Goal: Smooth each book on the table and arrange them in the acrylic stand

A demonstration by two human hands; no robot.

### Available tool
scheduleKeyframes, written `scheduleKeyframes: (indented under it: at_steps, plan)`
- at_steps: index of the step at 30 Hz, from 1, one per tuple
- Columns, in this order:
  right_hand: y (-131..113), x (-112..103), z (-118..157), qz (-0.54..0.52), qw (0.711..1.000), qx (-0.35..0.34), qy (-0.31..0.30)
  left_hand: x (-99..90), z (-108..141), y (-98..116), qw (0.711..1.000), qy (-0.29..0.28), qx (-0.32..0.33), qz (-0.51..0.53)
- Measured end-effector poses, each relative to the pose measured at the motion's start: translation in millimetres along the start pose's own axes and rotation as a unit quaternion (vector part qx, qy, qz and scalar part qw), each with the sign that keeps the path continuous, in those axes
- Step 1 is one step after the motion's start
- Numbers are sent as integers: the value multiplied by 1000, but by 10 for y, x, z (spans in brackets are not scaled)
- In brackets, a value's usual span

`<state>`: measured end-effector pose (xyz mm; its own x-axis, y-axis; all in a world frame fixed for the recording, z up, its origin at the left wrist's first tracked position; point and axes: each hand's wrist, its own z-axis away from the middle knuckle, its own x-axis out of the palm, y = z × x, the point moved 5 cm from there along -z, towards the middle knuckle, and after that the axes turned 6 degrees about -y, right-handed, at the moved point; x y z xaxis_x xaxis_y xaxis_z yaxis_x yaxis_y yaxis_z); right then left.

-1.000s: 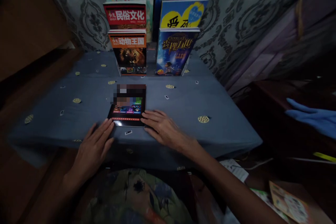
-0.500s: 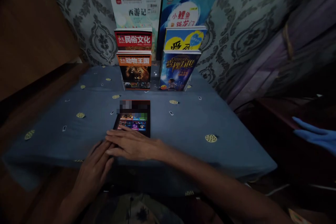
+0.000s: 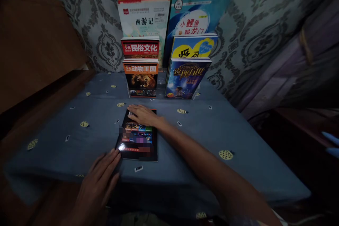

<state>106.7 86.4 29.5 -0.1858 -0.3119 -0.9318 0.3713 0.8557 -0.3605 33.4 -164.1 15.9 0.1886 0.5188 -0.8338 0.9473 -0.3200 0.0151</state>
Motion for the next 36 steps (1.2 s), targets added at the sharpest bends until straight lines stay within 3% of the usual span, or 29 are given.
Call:
scheduleKeyframes:
  at_steps: [4, 8, 13, 17, 20, 23, 25, 27, 29, 31, 33, 36]
  plan:
    - [-68, 19, 67, 12, 1000, 11, -6, 19, 14, 2, 1000, -22, 12, -18]
    - [-356, 140, 359, 1, 1000, -8, -22, 18, 41, 11, 998, -54, 26, -13]
    - [-756, 199, 869, -105, 992, -60, -28, -58, 68, 99, 994, -42, 99, 25]
    - [-811, 54, 1130, -233, 970, -54, -32, -148, 32, 111, 989, -32, 118, 78]
    - [-621, -68, 1254, -369, 929, -2, 9, -259, -150, 19, 980, -14, 78, 181]
    - [-332, -100, 1365, -500, 859, 77, 81, -359, -501, -158, 955, 35, -11, 293]
    - [-183, -96, 1414, -554, 815, 100, 136, -330, -780, -322, 941, 51, -112, 314]
    - [-96, -83, 1426, -572, 794, 100, 180, -174, -1044, -467, 906, 18, -186, 380]
    - [-59, -60, 1404, -559, 800, 87, 202, 21, -1246, -592, 872, 4, -214, 440]
    - [-22, -39, 1384, -510, 825, 88, 227, 252, -1355, -691, 859, -39, -227, 457]
    - [30, -16, 1386, -413, 868, 136, 239, 446, -1368, -752, 880, -102, -227, 404]
    - [83, -24, 1430, -220, 918, 242, 226, 563, -1291, -763, 935, -165, -206, 238]
